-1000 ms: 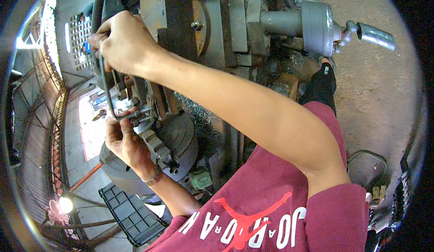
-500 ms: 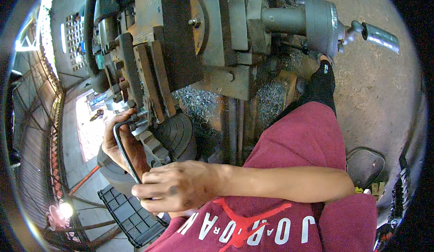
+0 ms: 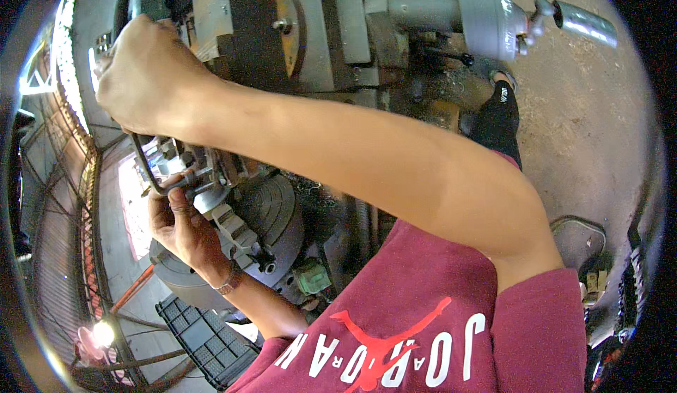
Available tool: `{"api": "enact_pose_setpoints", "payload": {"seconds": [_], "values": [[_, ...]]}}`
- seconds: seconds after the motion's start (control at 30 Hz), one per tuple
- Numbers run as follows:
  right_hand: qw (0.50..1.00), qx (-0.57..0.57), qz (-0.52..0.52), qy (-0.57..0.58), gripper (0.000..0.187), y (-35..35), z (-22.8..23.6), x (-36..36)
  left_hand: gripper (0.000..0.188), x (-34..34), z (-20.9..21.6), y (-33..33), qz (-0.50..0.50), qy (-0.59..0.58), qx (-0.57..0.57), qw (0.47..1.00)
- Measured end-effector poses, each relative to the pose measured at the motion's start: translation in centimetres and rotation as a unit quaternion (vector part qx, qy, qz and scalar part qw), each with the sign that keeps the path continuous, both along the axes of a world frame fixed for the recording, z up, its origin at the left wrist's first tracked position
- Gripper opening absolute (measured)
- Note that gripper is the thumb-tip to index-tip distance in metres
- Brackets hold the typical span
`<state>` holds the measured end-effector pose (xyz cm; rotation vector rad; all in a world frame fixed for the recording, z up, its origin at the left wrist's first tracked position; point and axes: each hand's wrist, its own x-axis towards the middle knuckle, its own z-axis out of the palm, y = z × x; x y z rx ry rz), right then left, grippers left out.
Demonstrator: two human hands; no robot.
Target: The person uses an Allen key to loosen and tighten set screws on a lathe tool post, then repositions the tool and secures it. The person repeats this adjustment process several times while standing at the lathe.
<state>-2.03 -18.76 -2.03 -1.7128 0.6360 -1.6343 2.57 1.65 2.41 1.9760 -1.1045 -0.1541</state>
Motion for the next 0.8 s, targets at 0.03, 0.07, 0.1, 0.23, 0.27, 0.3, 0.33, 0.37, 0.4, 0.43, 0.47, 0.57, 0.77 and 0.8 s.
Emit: {"api": "enact_pose_setpoints", "payload": {"seconds": [0.03,0.07,0.1,0.23,0.27,0.3,0.33,0.37,0.4,0.43,0.47,0.57,0.77,0.8], "values": [[0.999,0.002,0.024,0.021,0.023,0.0,-0.4,0.7,0.023,0.1,-0.1,0.1,0.014,-0.002,0.001,1.0],[0.998,0.003,0.047,0.038,0.021,-0.1,-0.6,0.9,0.023,0.2,-0.1,0.1,0.016,0.004,-0.004,1.0],[0.98,0.116,0.155,-0.048,0.02,-0.3,-0.8,1.1,0.023,0.2,-0.1,0.1,0.008,0.004,-0.005,1.0],[0.798,0.365,0.429,-0.215,0.029,-1.3,-1.2,0.3,0.02,0.2,0.2,0.0,-0.021,0.028,-0.004,0.999],[0.771,0.385,0.458,-0.219,0.035,-1.6,-0.9,0.4,0.019,0.2,0.3,-0.1,-0.021,0.023,0.001,1.0],[0.775,0.407,0.448,-0.18,0.034,-1.9,-0.6,0.7,0.018,0.3,0.4,-0.3,-0.027,0.022,-0.001,0.999],[0.783,0.427,0.427,-0.147,0.034,-2.0,-0.1,1.2,0.018,0.3,0.5,-0.4,-0.033,0.026,0.003,0.999],[0.814,0.378,0.414,-0.152,0.034,-1.9,0.0,1.6,0.018,0.3,0.6,-0.5,-0.036,0.022,0.009,0.999],[0.801,0.426,0.377,-0.186,0.035,-1.6,0.2,2.0,0.019,0.4,0.8,-0.6,-0.04,0.02,0.014,0.999],[0.809,0.407,0.369,-0.208,0.036,-1.4,0.1,2.2,0.02,0.4,0.8,-0.6,-0.048,0.009,0.017,0.999],[0.807,0.408,0.379,-0.196,0.037,-0.9,-0.1,2.1,0.02,0.3,0.9,-0.6,-0.033,0.019,0.017,0.999],[0.776,0.343,0.421,-0.321,0.035,0.3,-0.7,0.0,0.019,0.2,1.3,0.0,0.004,0.015,0.014,1.0],[0.89,0.049,0.238,-0.385,0.022,6.9,0.2,-6.5,0.026,0.1,1.6,1.2,0.043,0.03,-0.012,0.999],[0.904,0.012,0.281,-0.322,0.021,9.0,0.0,-7.3,0.027,0.2,1.4,1.2,0.038,0.005,-0.004,0.999]]}}
